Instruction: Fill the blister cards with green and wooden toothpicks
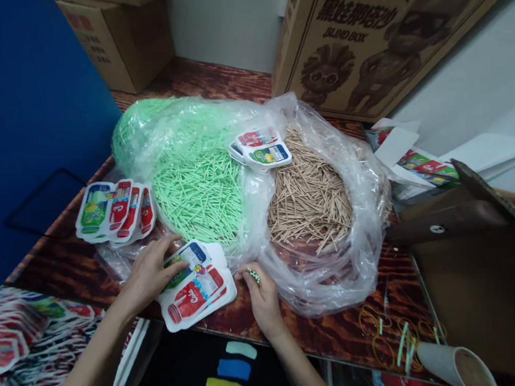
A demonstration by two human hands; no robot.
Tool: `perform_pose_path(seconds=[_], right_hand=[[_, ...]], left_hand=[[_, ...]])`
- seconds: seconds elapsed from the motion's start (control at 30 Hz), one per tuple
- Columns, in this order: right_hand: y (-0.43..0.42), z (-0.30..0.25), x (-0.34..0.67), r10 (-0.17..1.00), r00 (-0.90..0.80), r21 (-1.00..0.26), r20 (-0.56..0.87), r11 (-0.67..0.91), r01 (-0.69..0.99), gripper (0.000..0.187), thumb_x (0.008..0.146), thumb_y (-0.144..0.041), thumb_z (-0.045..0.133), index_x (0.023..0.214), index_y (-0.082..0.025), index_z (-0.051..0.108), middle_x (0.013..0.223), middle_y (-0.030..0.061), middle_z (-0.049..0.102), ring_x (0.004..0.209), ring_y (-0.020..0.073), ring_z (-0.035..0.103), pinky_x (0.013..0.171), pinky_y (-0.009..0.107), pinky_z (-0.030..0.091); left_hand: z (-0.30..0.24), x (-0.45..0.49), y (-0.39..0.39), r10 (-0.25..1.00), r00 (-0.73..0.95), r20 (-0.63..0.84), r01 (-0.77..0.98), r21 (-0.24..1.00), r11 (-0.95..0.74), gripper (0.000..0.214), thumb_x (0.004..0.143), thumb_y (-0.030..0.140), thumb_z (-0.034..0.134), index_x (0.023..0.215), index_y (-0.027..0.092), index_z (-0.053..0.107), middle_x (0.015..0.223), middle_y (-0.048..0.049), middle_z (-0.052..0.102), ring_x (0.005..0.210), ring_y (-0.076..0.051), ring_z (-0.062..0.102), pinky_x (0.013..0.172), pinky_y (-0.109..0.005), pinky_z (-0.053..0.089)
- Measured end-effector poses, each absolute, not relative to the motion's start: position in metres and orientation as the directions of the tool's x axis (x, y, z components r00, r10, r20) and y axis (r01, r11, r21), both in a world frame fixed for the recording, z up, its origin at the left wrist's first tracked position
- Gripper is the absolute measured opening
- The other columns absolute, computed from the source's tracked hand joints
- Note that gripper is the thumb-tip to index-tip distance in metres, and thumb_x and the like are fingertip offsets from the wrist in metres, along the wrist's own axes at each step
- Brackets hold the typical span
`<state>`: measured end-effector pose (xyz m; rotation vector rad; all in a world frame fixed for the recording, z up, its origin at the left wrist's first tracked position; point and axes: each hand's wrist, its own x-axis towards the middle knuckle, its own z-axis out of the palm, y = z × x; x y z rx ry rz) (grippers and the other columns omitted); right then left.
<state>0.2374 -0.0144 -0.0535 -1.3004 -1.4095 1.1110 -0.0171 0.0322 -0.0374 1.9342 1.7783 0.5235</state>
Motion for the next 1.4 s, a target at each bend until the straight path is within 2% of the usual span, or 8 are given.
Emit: perform_pose_path(seconds=[0.17,0.33,0.47,0.63,0.83,0.97,1.27,1.4], right_hand=[[-0.014,-0.054,0.238,0.998,-0.048,-0.978,0.043,0.052,0.204,0.022,0.095,-0.030,0.042,0.085,-0.020,0.059,0.080,0.0033,0.061,0.080,0.0172,0.058,0.076,0.029,0.044],[-0.015,-0.054,0.238,0.998,-0.053,-0.976,0.041,0.051,0.211,0.023,0.095,-0.031,0.042,0.084,-0.020,0.059,0.080,0.0030,0.061,0.079,0.0171,0.058,0.076,0.029,0.044],[-0.015,-0.054,0.237,0.998,-0.050,-0.978,0.029,0.039,0.204,0.022,0.095,-0.030,0.043,0.084,-0.020,0.058,0.080,0.0025,0.061,0.079,0.0170,0.058,0.076,0.028,0.043],[-0.015,-0.056,0.238,0.999,-0.048,-0.979,0.018,0.027,0.200,0.022,0.095,-0.032,0.043,0.085,-0.020,0.059,0.081,0.0024,0.061,0.080,0.0170,0.059,0.077,0.028,0.043],[-0.015,-0.057,0.238,0.998,-0.055,-0.979,0.018,0.029,0.204,0.021,0.095,-0.030,0.042,0.086,-0.021,0.059,0.081,0.0026,0.062,0.081,0.0174,0.059,0.077,0.029,0.043],[-0.015,-0.057,0.238,0.999,-0.052,-0.979,0.010,0.020,0.201,0.019,0.095,-0.029,0.043,0.088,-0.021,0.059,0.081,0.0024,0.061,0.081,0.0174,0.059,0.076,0.028,0.043],[-0.014,-0.054,0.237,0.999,-0.047,-0.979,0.024,0.033,0.203,0.020,0.094,-0.031,0.044,0.087,-0.020,0.059,0.082,0.0024,0.061,0.081,0.0172,0.058,0.075,0.028,0.043],[-0.012,-0.043,0.244,0.998,-0.024,-0.994,-0.056,-0.054,0.090,0.022,0.093,-0.035,0.046,0.087,-0.020,0.060,0.079,0.0019,0.063,0.076,0.0170,0.060,0.072,0.028,0.047]], left_hand=[[-0.042,-0.017,0.032,0.997,0.068,0.035,0.777,0.625,-0.075,0.023,0.075,0.037,0.062,0.091,0.021,0.064,0.088,-0.0041,0.067,0.081,-0.023,0.062,0.074,-0.036,0.048],[-0.046,-0.019,0.032,0.995,-0.003,0.100,0.744,0.665,-0.065,0.020,0.076,0.040,0.061,0.079,0.020,0.063,0.078,-0.0024,0.065,0.072,-0.020,0.061,0.068,-0.031,0.047],[-0.045,-0.019,0.030,0.986,0.035,0.166,0.732,0.667,-0.138,0.024,0.082,0.039,0.056,0.069,0.020,0.060,0.067,0.0000,0.060,0.065,-0.017,0.057,0.062,-0.027,0.044],[-0.041,-0.018,0.026,0.970,0.051,0.237,0.710,0.675,-0.202,0.021,0.085,0.034,0.053,0.076,0.019,0.065,0.074,-0.0033,0.066,0.072,-0.018,0.060,0.070,-0.030,0.047],[-0.024,-0.016,0.022,0.963,-0.114,0.244,0.609,0.783,-0.126,0.020,0.082,0.035,0.054,0.082,0.019,0.067,0.089,-0.0061,0.069,0.083,-0.021,0.063,0.080,-0.033,0.051],[-0.016,-0.002,0.019,0.972,-0.146,0.186,0.504,0.859,-0.089,0.018,0.081,0.033,0.057,0.082,0.018,0.067,0.089,-0.0051,0.069,0.085,-0.020,0.063,0.081,-0.031,0.051],[-0.019,0.034,0.014,0.993,0.001,0.116,0.358,0.927,-0.109,0.019,0.084,0.032,0.056,0.080,0.018,0.069,0.084,-0.0037,0.068,0.081,-0.018,0.063,0.074,-0.027,0.050],[-0.021,0.037,0.011,0.993,0.066,0.100,0.364,0.924,-0.117,0.020,0.085,0.033,0.056,0.079,0.019,0.068,0.087,-0.0051,0.068,0.084,-0.019,0.062,0.077,-0.030,0.050]])
